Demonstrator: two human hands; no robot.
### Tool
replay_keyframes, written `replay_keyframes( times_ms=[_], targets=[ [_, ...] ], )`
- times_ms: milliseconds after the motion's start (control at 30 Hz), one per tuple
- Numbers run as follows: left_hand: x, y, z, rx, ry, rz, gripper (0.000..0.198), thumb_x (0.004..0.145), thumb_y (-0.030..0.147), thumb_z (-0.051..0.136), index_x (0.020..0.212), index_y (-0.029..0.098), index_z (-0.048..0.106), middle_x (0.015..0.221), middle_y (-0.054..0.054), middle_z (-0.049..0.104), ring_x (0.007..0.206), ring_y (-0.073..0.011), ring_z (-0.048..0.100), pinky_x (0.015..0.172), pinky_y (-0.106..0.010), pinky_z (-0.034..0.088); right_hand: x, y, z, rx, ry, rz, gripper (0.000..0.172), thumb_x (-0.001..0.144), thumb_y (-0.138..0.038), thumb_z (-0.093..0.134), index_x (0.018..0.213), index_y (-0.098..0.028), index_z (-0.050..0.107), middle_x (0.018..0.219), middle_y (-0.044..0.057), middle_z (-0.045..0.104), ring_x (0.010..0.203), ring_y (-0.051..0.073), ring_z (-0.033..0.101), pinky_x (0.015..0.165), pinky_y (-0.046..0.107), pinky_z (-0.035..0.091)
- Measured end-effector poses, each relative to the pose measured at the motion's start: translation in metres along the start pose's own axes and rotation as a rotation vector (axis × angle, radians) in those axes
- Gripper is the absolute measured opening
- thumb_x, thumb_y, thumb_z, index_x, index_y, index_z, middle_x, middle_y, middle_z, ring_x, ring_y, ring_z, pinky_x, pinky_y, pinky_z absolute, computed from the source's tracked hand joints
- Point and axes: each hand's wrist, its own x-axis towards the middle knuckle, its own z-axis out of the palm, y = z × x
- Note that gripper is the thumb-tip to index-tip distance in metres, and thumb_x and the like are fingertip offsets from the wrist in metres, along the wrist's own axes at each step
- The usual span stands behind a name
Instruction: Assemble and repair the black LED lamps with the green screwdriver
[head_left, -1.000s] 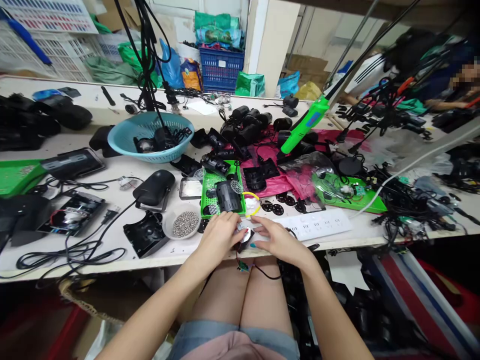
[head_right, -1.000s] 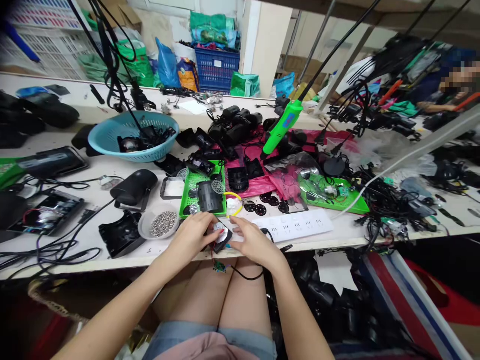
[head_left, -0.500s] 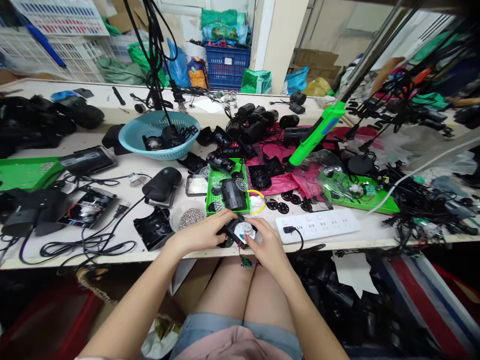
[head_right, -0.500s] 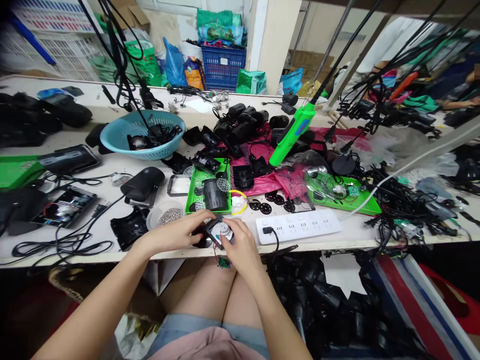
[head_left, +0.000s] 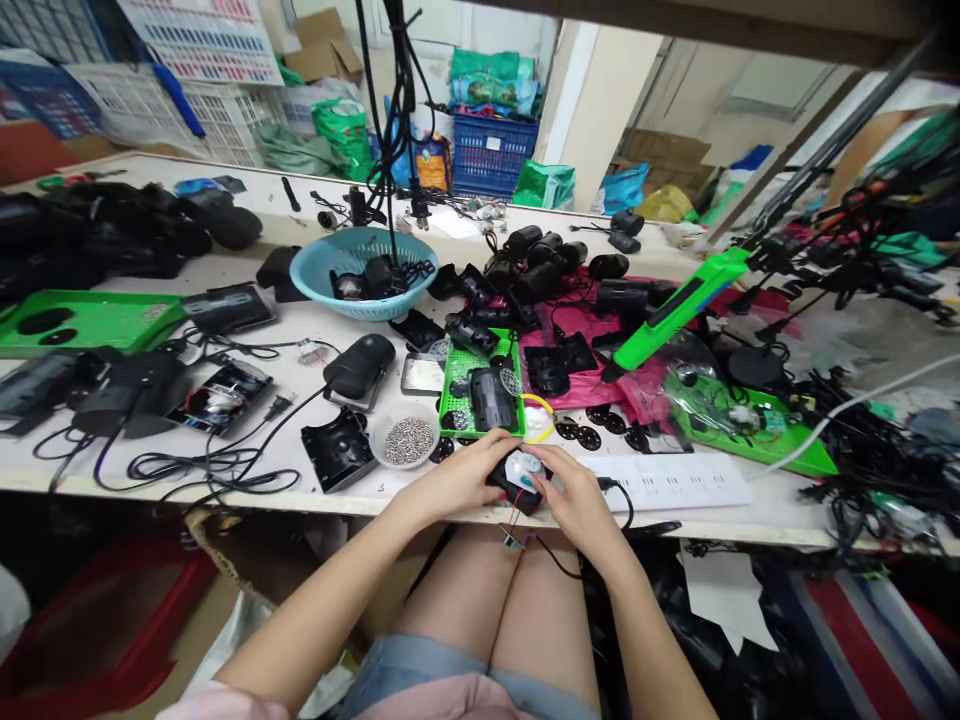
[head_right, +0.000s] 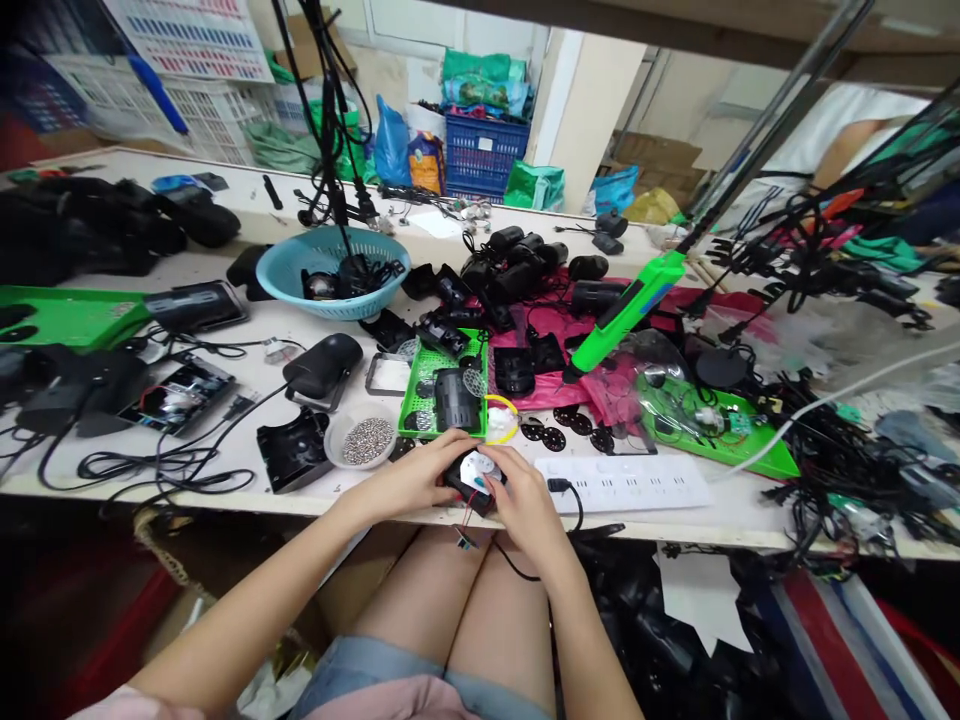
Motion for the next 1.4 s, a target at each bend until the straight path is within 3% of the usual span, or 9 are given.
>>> replay_keyframes(
  times_ms=[133,233,400,600,900,1233,1333,1400],
  targets=[
    [-0.002,0.002,0.004,0.069,0.024,-0.082,0.066,0.073,0.019,0.075,0.135,0.02,0.05,0.128,-0.011,0.051,0.102,-0.03,0.066,0.087,-0.04,0.055,0.003,0.0,-0.002,-0.014,-0.055,-0.023,0.04,0.092,-0.016,0.054,0.128,-0.024,0.065,0.128,0.009,0.068,0.12,0.024,0.063,0.106,0.044,0.05],
    [-0.005,0.001,0.011,0.073,0.093,-0.096,0.055,0.071,0.024,0.078,0.121,0.018,0.056,0.123,-0.01,0.053,0.097,-0.0288,0.065,0.083,-0.04,0.055,0.005,-0.002,-0.003,-0.018,-0.102,-0.048,0.042,0.09,-0.013,0.054,0.128,-0.025,0.067,0.13,0.008,0.068,0.123,0.024,0.062,0.109,0.043,0.048],
    [0.0,-0.003,0.016,-0.01,0.224,-0.108,0.055,0.067,0.024,0.08,0.116,0.016,0.056,0.11,-0.009,0.061,0.101,-0.0307,0.064,0.087,-0.042,0.053,0.015,-0.007,-0.011,-0.024,-0.139,-0.072,0.044,0.091,-0.012,0.052,0.131,-0.026,0.065,0.132,0.008,0.067,0.124,0.022,0.061,0.11,0.041,0.047],
    [0.014,-0.003,0.022,-0.067,0.272,-0.082,0.056,0.067,0.021,0.08,0.118,0.015,0.056,0.114,-0.011,0.063,0.106,-0.032,0.064,0.092,-0.044,0.052,0.025,-0.006,-0.025,-0.059,-0.125,-0.054,0.045,0.088,-0.01,0.055,0.13,-0.023,0.066,0.132,0.01,0.066,0.125,0.025,0.06,0.112,0.045,0.044],
    [0.003,-0.017,0.056,-0.133,0.38,-0.037,0.064,0.07,0.012,0.079,0.126,0.019,0.05,0.127,-0.012,0.057,0.122,-0.03,0.056,0.106,-0.045,0.046,0.006,0.005,-0.012,-0.077,-0.108,-0.06,0.047,0.087,-0.007,0.052,0.129,-0.024,0.066,0.129,0.01,0.068,0.123,0.025,0.06,0.11,0.047,0.046],
    [-0.005,-0.019,0.052,-0.186,0.393,-0.032,0.064,0.072,0.011,0.077,0.129,0.02,0.05,0.127,-0.011,0.056,0.124,-0.029,0.055,0.108,-0.046,0.045,0.003,0.005,0.0,-0.043,-0.1,-0.048,0.044,0.09,-0.015,0.052,0.132,-0.025,0.065,0.13,0.01,0.068,0.126,0.026,0.056,0.113,0.05,0.043],
    [-0.012,-0.012,0.043,-0.205,0.342,-0.007,0.07,0.072,0.008,0.072,0.136,0.02,0.047,0.135,-0.013,0.054,0.131,-0.0286,0.052,0.114,-0.046,0.04,-0.006,0.001,-0.007,-0.017,-0.078,-0.011,0.054,0.091,-0.013,0.045,0.143,-0.024,0.053,0.146,0.009,0.055,0.138,0.023,0.047,0.118,0.049,0.037],
    [-0.016,-0.006,0.035,-0.23,0.296,0.017,0.072,0.074,0.005,0.065,0.141,0.021,0.045,0.144,-0.013,0.05,0.138,-0.0273,0.046,0.118,-0.045,0.035,-0.011,-0.004,-0.019,0.05,-0.012,0.105,0.054,0.09,-0.014,0.044,0.142,-0.023,0.051,0.146,0.01,0.055,0.137,0.021,0.048,0.115,0.046,0.042]
  ],
)
